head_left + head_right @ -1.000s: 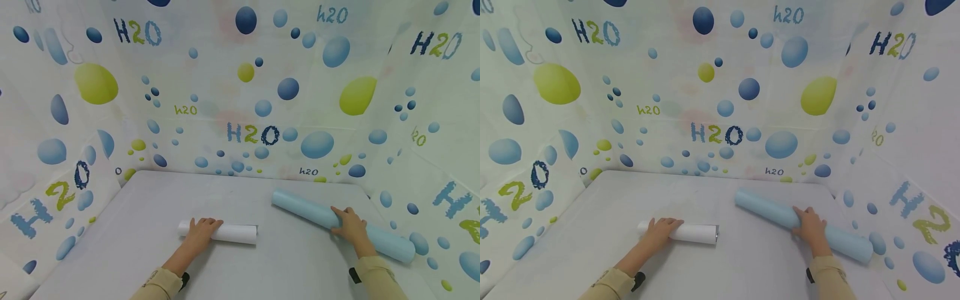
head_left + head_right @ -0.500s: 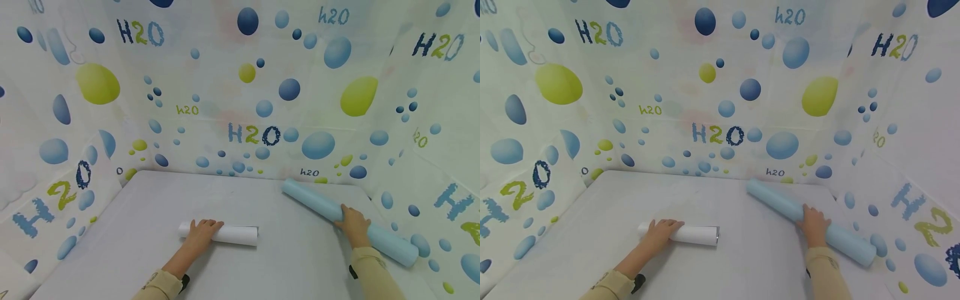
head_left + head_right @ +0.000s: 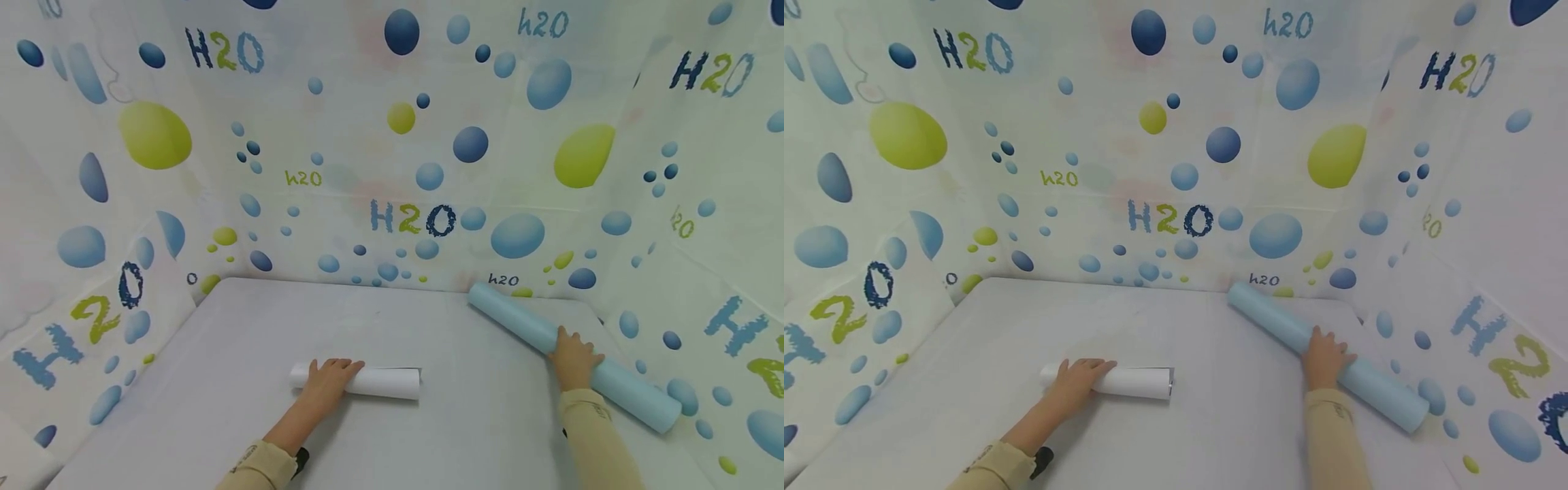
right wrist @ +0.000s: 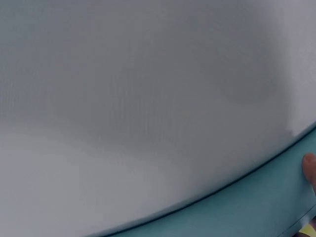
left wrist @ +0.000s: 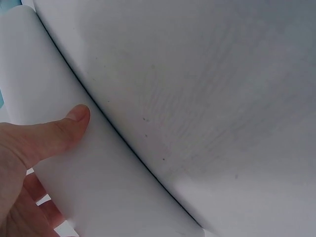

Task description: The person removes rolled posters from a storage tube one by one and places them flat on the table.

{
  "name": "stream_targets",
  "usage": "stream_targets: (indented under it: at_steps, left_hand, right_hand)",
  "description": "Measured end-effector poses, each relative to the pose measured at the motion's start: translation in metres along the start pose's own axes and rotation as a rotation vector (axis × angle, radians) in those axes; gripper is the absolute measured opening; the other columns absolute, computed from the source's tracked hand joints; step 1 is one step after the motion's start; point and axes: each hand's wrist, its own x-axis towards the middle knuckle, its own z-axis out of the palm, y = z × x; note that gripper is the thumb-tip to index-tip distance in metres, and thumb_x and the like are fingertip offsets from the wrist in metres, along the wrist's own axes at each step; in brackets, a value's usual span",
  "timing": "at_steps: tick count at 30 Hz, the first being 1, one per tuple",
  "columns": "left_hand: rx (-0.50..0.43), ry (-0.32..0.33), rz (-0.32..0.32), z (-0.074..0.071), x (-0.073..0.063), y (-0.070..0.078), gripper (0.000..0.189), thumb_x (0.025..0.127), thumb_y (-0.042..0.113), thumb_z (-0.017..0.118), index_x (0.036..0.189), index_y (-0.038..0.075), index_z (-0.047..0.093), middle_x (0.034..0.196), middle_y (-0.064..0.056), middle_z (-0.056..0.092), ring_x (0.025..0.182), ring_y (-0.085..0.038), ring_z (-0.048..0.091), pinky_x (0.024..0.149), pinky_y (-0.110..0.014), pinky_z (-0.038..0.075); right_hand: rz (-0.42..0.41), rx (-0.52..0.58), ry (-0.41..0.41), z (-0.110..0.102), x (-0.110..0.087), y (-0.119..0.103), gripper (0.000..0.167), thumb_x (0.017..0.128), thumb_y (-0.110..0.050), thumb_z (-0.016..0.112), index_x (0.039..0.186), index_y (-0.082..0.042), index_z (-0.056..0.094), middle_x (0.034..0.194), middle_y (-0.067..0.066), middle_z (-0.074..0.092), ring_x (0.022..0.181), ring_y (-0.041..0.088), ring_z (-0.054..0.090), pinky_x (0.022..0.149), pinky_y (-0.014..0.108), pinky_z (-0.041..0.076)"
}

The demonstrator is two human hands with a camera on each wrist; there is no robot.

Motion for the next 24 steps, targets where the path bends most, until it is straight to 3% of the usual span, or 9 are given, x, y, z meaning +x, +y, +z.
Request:
stream_targets:
  at_steps: [10,24]
  left_hand:
    - [-0.016,-0.015,-0.006,-0.0041,-0.0006,0.0028,0.048,0.073,-0.002,0.072,0.117,0.010,0.058,0.112,-0.012,0.059,0.106,-0.035,0.052,0.087,-0.065,0.032]
    - [0.013,-0.050,-0.006,-0.0083,0.0014,0.0023,0.049,0.074,0.002,0.072,0.120,0.011,0.058,0.113,-0.012,0.059,0.105,-0.035,0.053,0.084,-0.061,0.038]
  right_hand:
    - [0.051,-0.006,-0.052,-0.0027,0.0048,-0.0047,0.065,0.078,-0.015,0.072,0.127,0.012,0.037,0.111,0.042,0.044,0.100,0.065,0.039,0.081,0.075,0.027]
    - [0.025,-0.032,0.004,-0.0013,0.0034,-0.0040,0.068,0.074,-0.018,0.076,0.123,0.013,0.041,0.104,0.041,0.048,0.094,0.065,0.043,0.077,0.075,0.030]
